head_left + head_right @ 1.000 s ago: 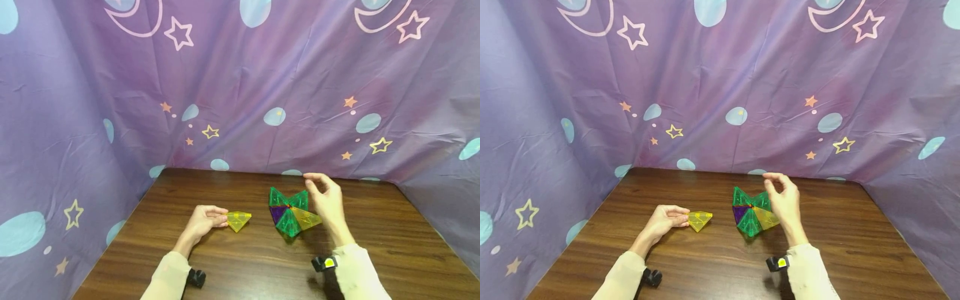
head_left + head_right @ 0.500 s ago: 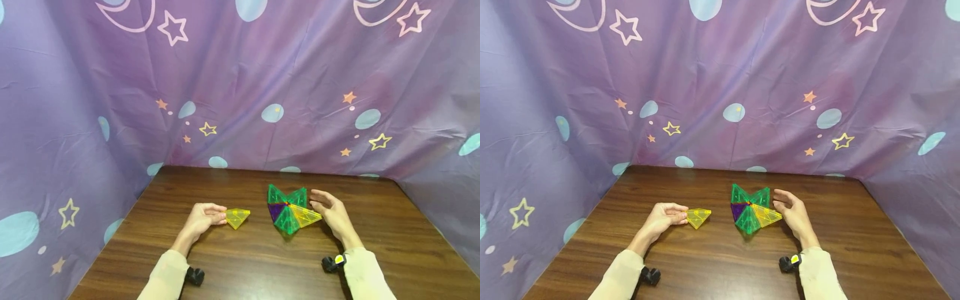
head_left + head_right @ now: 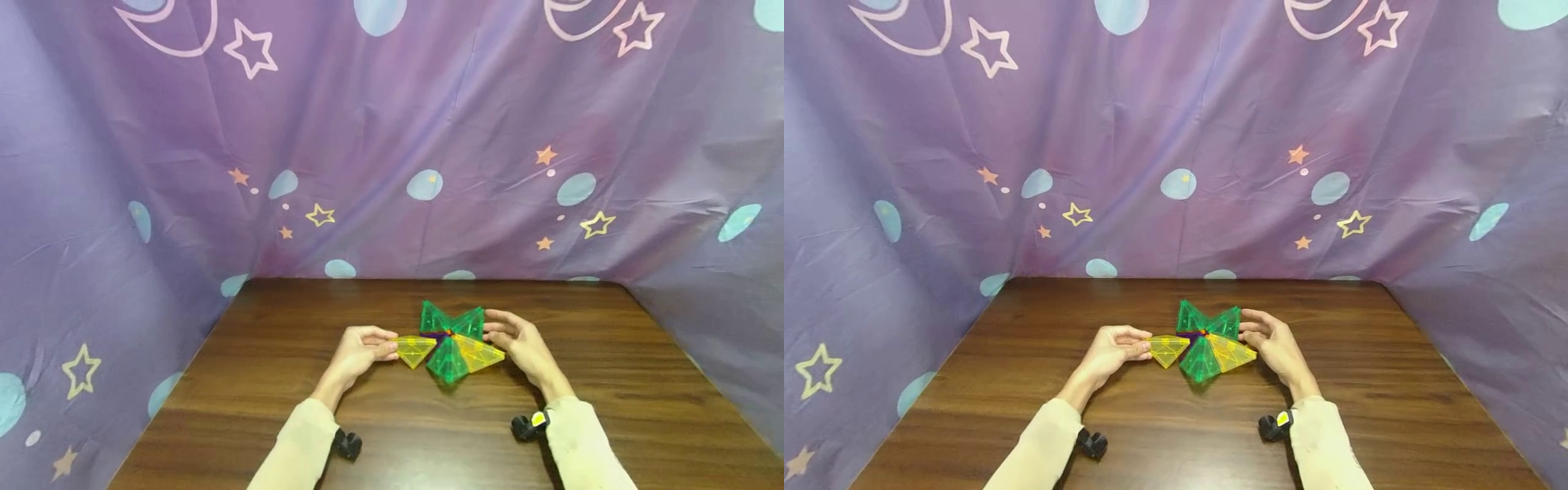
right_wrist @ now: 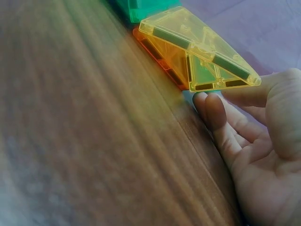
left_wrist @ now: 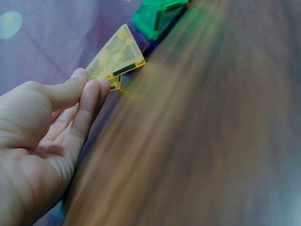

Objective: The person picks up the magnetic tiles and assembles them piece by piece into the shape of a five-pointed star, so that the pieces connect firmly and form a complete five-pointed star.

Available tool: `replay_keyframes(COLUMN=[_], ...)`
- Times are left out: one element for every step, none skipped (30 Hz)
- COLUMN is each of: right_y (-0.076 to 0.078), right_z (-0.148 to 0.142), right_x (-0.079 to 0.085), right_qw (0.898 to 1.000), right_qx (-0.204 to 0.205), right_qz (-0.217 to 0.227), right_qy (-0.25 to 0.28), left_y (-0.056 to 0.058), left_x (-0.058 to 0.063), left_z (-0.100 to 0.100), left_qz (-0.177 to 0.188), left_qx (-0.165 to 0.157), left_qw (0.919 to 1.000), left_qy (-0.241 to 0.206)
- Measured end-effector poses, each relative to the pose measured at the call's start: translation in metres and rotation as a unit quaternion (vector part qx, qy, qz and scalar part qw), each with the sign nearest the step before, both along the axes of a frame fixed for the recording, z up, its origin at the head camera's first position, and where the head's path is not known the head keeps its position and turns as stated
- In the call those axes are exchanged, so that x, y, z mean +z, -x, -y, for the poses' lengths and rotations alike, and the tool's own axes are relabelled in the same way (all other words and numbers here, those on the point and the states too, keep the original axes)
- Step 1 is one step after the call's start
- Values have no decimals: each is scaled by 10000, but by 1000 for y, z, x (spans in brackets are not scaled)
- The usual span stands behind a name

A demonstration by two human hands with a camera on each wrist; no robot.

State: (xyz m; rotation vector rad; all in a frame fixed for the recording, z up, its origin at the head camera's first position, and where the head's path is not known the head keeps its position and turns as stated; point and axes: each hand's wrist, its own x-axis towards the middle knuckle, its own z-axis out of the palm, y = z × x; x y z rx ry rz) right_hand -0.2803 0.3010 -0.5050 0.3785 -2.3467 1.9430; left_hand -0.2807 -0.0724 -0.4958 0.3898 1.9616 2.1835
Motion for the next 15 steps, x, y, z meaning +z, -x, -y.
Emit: replay_keyframes(right_y=[0,-1,-1,-2,-2,-2,-3,-3,-3,-3,-3,-2,-2,-3,-3], right_z=[2,4,6,7,8,8,8,8,7,6,5,5,4,3,2], right_x=[-1,-3,-3,-4,-4,-3,-2,-1,0,1,2,3,4,5,5], right_qw=[10000,10000,9999,9999,9999,9999,9999,9999,9999,9999,9999,9999,9998,9998,9998], right_qx=[17,30,29,23,24,12,-26,-66,-95,-107,-125,-154,-173,-183,-191], right_qz=[30,55,80,92,89,79,71,50,29,11,0,3,20,31,47], right_qy=[-10,-45,-55,-68,-90,-107,-93,-73,-49,-41,-41,-30,-25,-55,-88], left_y=[0,1,1,2,2,3,3,4,5,5,6,7,8,8,9], left_x=[-1,-2,-3,-4,-5,-5,-4,-4,-3,-2,-1,0,0,1,1], left_z=[-3,-6,-8,-10,-11,-13,-14,-15,-16,-18,-19,-20,-21,-22,-22], left_qz=[23,42,92,118,115,104,113,112,117,138,133,177,220,267,313], left_qx=[-4,7,40,70,87,98,100,92,83,66,39,31,22,18,17], left_qw=[10000,10000,9999,9998,9997,9997,9997,9996,9996,9995,9995,9993,9992,9990,9988], left_qy=[-39,-71,-107,-146,-176,-180,-211,-232,-256,-277,-290,-318,-344,-368,-380])
